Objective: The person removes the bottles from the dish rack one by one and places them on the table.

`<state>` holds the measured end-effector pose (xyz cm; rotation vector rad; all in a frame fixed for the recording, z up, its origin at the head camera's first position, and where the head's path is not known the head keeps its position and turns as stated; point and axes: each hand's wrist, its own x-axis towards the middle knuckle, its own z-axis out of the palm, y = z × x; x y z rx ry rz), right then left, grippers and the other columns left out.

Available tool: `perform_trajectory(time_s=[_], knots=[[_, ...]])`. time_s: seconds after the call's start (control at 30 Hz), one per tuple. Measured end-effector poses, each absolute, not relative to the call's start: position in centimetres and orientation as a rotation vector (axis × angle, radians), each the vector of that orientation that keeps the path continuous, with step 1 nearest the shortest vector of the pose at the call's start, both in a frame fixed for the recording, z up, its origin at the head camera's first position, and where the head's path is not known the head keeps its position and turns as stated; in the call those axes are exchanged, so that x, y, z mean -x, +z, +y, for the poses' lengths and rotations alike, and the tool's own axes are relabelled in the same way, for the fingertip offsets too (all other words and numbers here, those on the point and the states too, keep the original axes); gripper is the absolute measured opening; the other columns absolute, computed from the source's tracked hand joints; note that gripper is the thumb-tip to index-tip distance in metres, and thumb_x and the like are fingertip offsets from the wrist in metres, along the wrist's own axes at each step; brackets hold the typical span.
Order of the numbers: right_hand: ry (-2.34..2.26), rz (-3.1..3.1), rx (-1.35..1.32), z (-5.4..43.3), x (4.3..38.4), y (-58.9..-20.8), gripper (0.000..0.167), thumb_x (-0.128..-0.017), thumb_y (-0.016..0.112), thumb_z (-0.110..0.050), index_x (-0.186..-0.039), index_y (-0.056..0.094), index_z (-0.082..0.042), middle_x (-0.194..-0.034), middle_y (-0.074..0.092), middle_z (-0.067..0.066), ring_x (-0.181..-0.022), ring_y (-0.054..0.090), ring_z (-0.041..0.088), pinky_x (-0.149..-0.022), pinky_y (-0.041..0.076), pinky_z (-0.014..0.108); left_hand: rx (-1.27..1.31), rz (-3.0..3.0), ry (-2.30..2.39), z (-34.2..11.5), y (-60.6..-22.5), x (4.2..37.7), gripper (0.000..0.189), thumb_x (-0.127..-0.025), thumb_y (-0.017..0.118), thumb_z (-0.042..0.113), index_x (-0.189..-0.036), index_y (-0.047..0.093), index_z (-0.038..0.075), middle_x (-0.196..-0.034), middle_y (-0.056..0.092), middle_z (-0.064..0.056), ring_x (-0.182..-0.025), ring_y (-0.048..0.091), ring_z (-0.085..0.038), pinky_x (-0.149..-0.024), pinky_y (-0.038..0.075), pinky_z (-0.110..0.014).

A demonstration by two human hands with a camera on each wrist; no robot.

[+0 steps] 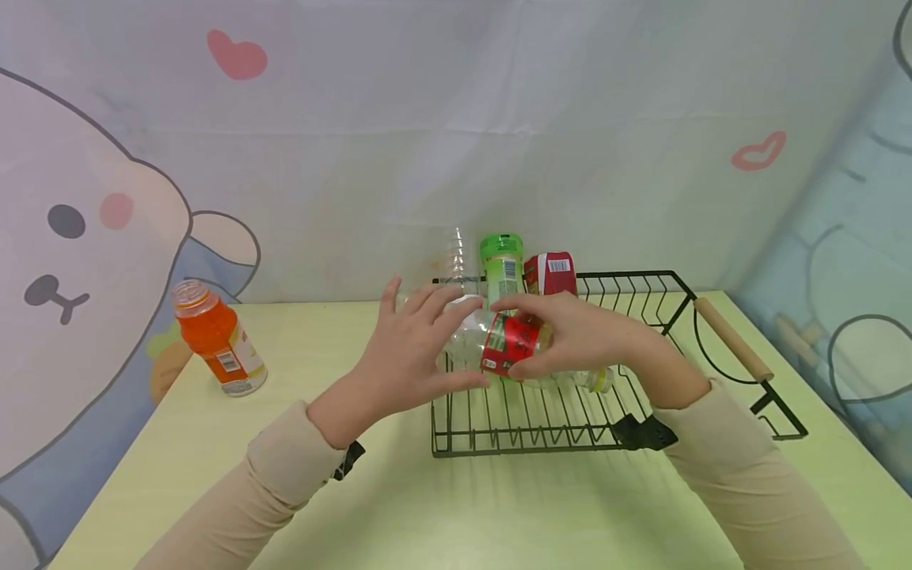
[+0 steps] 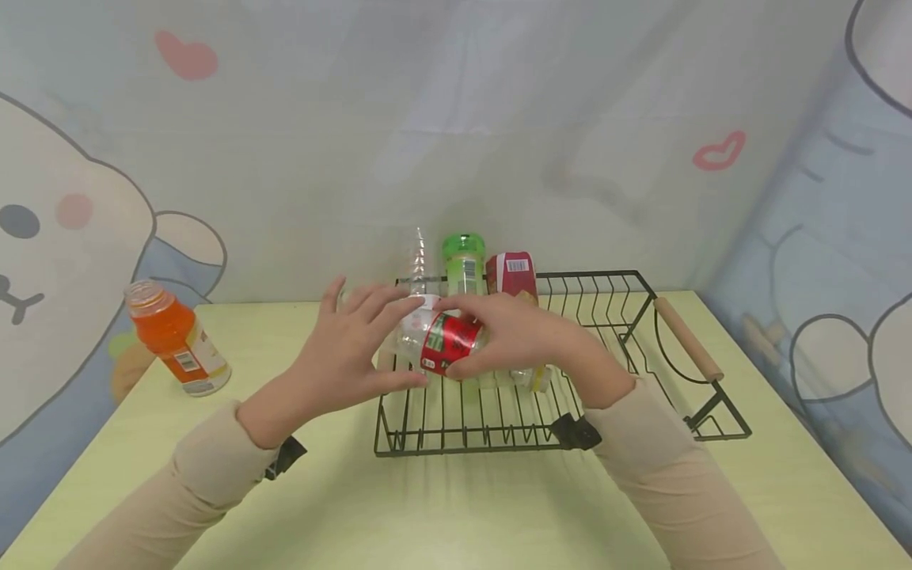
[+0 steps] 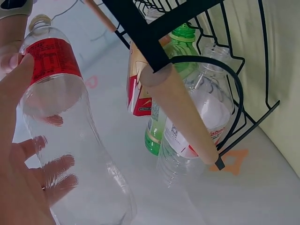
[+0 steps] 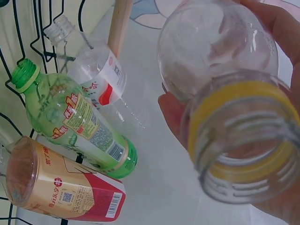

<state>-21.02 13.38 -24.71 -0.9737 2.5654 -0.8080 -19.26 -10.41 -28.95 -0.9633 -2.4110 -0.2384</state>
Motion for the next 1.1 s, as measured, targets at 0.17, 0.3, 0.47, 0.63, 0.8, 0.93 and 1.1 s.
perform_trajectory(time_s=[0.17, 0.3, 0.47, 0.63, 0.8, 0.93, 1.1], knots=[[-0.789, 2.574, 0.985, 13.3, 21.0, -24.8, 0.071, -0.079, 0.075, -0.024, -0.142, 0.043, -0.014, -0.114, 0.062, 0.004, -0.093, 0.061, 0.019, -0.072, 0.055, 0.029, 0.94, -2.428, -0.187, -10.3, -29.2, 19.2, 0.083, -0.074, 0.071, 0.064, -0.139, 0.049, 0.017, -0.132, 0.053, -0.006, -0.124, 0.044, -0.026, -0.105, 0.018, -0.068], [-0.781, 2.576, 0.98, 13.2, 21.0, -24.9, 0.071, -0.078, 0.075, -0.025, -0.141, 0.043, -0.015, -0.112, 0.062, 0.004, -0.093, 0.06, 0.019, -0.072, 0.055, 0.029, 0.928, -2.433, -0.169, -10.3, -29.5, 19.2, 0.083, -0.074, 0.071, 0.064, -0.139, 0.049, 0.016, -0.128, 0.054, -0.005, -0.122, 0.045, -0.026, -0.102, 0.02, -0.069], [-0.773, 2.576, 0.993, 13.1, 21.0, -25.0, 0.07, -0.079, 0.075, -0.026, -0.141, 0.044, -0.014, -0.11, 0.063, 0.002, -0.091, 0.061, 0.017, -0.072, 0.054, 0.029, 0.916, -2.423, -0.156, -10.2, -29.8, 19.2, 0.083, -0.074, 0.071, 0.064, -0.138, 0.05, 0.017, -0.124, 0.056, -0.005, -0.12, 0.045, -0.026, -0.101, 0.022, -0.07], [-0.765, 2.577, 0.997, 13.1, 21.1, -25.1, 0.069, -0.079, 0.075, -0.028, -0.14, 0.045, -0.015, -0.11, 0.064, 0.001, -0.091, 0.061, 0.017, -0.072, 0.054, 0.029, 0.897, -2.427, -0.146, -10.1, -30.0, 19.1, 0.081, -0.074, 0.071, 0.064, -0.137, 0.05, 0.017, -0.122, 0.057, -0.005, -0.118, 0.046, -0.026, -0.1, 0.023, -0.069], [-0.763, 2.58, 0.997, 13.0, 21.2, -25.2, 0.069, -0.079, 0.075, -0.028, -0.14, 0.045, -0.015, -0.112, 0.063, 0.002, -0.092, 0.06, 0.018, -0.073, 0.054, 0.029, 0.882, -2.446, -0.159, -10.1, -30.1, 19.2, 0.079, -0.074, 0.072, 0.062, -0.136, 0.052, 0.018, -0.12, 0.058, -0.004, -0.117, 0.048, -0.026, -0.101, 0.023, -0.069], [-0.75, 2.583, 0.999, 13.0, 21.2, -25.1, 0.068, -0.08, 0.074, -0.027, -0.14, 0.045, -0.014, -0.114, 0.063, 0.003, -0.093, 0.06, 0.018, -0.073, 0.054, 0.029, 0.874, -2.458, -0.18, -10.0, -30.2, 19.2, 0.077, -0.074, 0.073, 0.061, -0.135, 0.053, 0.017, -0.12, 0.057, -0.004, -0.116, 0.048, -0.026, -0.101, 0.023, -0.069], [-0.75, 2.571, 1.0, 13.0, 21.3, -25.0, 0.066, -0.081, 0.075, -0.027, -0.138, 0.047, -0.013, -0.117, 0.062, 0.005, -0.095, 0.059, 0.021, -0.072, 0.054, 0.03, 0.853, -2.467, -0.188, -10.0, -30.3, 19.2, 0.075, -0.075, 0.073, 0.061, -0.133, 0.053, 0.018, -0.119, 0.057, -0.004, -0.114, 0.049, -0.025, -0.099, 0.025, -0.068]])
